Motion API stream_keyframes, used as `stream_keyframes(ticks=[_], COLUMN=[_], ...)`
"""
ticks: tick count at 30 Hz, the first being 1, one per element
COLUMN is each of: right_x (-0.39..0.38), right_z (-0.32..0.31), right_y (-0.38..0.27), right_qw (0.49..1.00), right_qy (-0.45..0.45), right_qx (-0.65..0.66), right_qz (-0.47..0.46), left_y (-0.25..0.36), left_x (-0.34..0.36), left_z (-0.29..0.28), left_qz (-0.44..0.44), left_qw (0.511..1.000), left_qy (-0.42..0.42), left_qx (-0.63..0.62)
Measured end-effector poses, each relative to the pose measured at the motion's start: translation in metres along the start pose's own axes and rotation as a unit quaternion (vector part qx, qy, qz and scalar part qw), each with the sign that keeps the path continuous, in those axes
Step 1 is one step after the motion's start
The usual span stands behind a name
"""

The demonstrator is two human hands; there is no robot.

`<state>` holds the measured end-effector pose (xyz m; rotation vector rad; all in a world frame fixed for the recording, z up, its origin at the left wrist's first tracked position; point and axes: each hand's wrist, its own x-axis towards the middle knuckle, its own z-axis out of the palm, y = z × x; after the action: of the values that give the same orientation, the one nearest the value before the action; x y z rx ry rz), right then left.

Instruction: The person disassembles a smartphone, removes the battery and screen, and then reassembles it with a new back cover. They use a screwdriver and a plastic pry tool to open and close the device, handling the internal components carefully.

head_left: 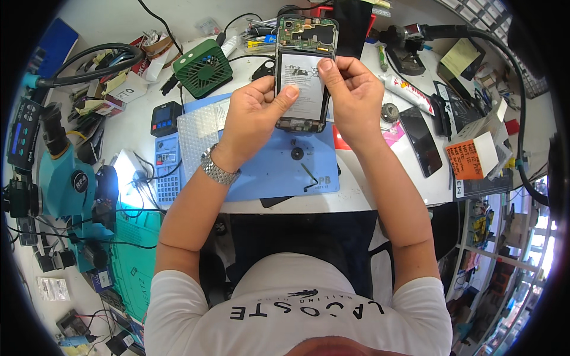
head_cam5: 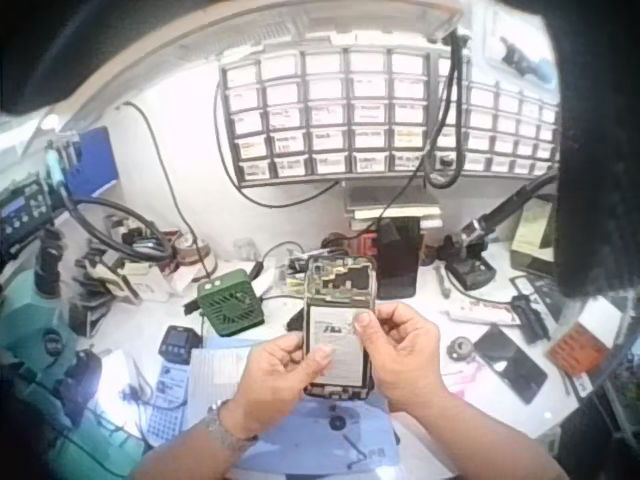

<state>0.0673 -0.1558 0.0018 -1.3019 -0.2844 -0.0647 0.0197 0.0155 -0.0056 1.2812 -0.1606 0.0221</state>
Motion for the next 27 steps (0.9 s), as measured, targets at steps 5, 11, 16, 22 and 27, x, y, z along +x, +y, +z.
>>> stream_keyframes(ticks=[5, 11, 16, 22, 27], right_x=[0.006, 0.027, 0.016, 0.015, 0.018], right_z=[-0.002, -0.026, -0.020, -0.016, -0.021], right_y=[0.010, 0.010, 0.002, 0.011, 0.015], right_qw=[1.000, 0.963, 0.835, 0.790, 0.825], right_qy=[-0.014, 0.001, -0.063, -0.093, -0.061], right_qx=[-0.005, -0.263, -0.542, -0.593, -0.552], right_qz=[-0.014, -0.056, 0.077, 0.127, 0.107], left_y=[-0.006, -0.009, -0.010, -0.004, -0.005], left_x=[0.000, 0.014, 0.020, 0.021, 0.020], left_z=[-0.006, -0.023, -0.039, -0.039, -0.039], left_qz=[0.023, 0.087, 0.120, 0.118, 0.119], left_qw=[0.999, 0.992, 0.982, 0.977, 0.973], left_qy=[0.011, 0.084, 0.135, 0.168, 0.197], left_qx=[0.042, -0.047, -0.062, -0.064, -0.034])
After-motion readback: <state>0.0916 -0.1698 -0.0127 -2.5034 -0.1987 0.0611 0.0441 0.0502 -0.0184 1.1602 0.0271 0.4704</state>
